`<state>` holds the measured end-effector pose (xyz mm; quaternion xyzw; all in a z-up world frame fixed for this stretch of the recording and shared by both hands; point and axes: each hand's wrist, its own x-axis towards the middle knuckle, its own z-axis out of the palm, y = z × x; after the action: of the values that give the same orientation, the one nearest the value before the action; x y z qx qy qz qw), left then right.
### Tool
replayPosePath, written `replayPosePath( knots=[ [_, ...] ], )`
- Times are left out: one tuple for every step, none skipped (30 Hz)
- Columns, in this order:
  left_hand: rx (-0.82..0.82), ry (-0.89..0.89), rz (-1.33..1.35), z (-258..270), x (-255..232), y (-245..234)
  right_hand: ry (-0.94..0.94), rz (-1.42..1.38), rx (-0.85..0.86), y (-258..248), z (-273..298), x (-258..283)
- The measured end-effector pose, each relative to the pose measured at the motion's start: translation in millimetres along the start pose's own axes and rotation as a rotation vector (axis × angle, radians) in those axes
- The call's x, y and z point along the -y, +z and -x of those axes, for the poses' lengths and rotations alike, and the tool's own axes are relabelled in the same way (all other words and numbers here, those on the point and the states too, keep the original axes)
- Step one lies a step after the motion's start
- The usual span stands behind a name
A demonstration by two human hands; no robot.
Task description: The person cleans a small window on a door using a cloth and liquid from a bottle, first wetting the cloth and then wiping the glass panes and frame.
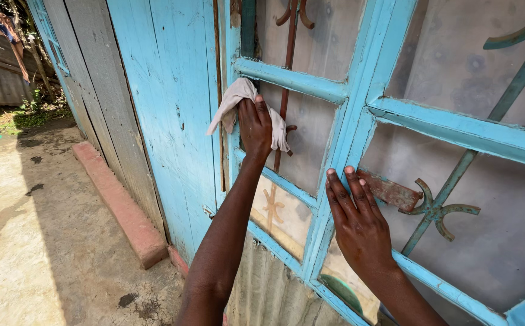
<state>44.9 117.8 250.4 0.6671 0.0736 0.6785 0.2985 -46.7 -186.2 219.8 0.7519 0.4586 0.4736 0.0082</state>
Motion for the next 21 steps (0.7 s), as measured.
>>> replayPosePath(
  knots=[
    [-0.021,0.012,0.000,5.3,-5.3,-6.2,0.005,-0.002,0.001,-0.1,0.4,1.0],
    [0.042,-0.015,-0.044,11.2,-10.1,-17.7,0.010,-0.003,-0.001,-1.1,0.4,2.1],
    [0.106,-0.042,-0.088,17.2,-14.1,-33.8,0.016,-0.004,-0.001,-3.0,0.9,3.1],
    [0.175,-0.063,-0.129,20.7,-19.2,-48.3,0.023,0.025,0.009,-5.0,1.1,4.4],
    [0.275,-0.091,-0.138,22.2,-24.6,-64.1,0.031,0.054,0.020,-7.3,0.1,6.8],
    [0.368,-0.120,-0.146,21.1,-29.9,-82.6,0.033,0.085,0.028,-10.6,-1.8,10.1],
    [0.462,-0.149,-0.155,17.7,-36.3,-99.7,0.072,0.048,0.005,-15.0,-3.6,15.7],
    [0.592,-0.212,-0.146,11.4,-44.3,-112.3,0.108,0.013,-0.018,-20.1,-6.8,21.4],
    [0.721,-0.275,-0.135,3.6,-52.9,-123.2,0.145,-0.021,-0.041,-25.6,-11.2,27.5],
    [0.852,-0.342,-0.123,-1.7,-62.5,-132.5,0.177,-0.119,-0.106,-31.8,-15.7,33.0],
    [0.857,-0.392,-0.028,-6.6,-72.7,-140.9,0.209,-0.217,-0.170,-38.2,-21.3,37.4],
    [0.863,-0.445,0.067,-9.3,-83.3,-148.9,0.243,-0.315,-0.231,-45.3,-26.0,40.6],
    [0.868,-0.498,0.163,-10.3,-94.5,-156.8,0.347,-0.477,-0.184,-52.0,-32.3,41.4],
    [0.892,-0.520,0.279,-9.1,-106.2,-164.6,0.445,-0.639,-0.133,-58.0,-40.7,40.1],
    [0.914,-0.542,0.396,-7.5,-118.3,-171.3,0.544,-0.801,-0.080,-63.9,-48.8,39.1],
    [0.930,-0.560,0.512,-6.7,-130.2,-178.2,0.625,-0.963,0.021,-69.4,-57.3,38.2],
    [0.970,-0.533,0.535,-3.3,-141.2,-186.0,0.705,-1.123,0.126,-74.4,-65.1,37.2],
    [1.013,-0.505,0.561,3.1,-151.4,-192.5,0.788,-1.278,0.232,-79.3,-68.7,36.7],
    [1.057,-0.475,0.587,9.1,-160.0,-197.9,0.764,-1.318,0.244,-83.7,-68.7,37.5],
    [1.040,-0.499,0.570,12.8,-166.5,-202.1,0.743,-1.355,0.252,-87.0,-67.2,37.6],
    [1.024,-0.523,0.552,15.5,-171.1,-206.9,0.722,-1.392,0.261,-89.0,-65.6,37.0]
  ],
)
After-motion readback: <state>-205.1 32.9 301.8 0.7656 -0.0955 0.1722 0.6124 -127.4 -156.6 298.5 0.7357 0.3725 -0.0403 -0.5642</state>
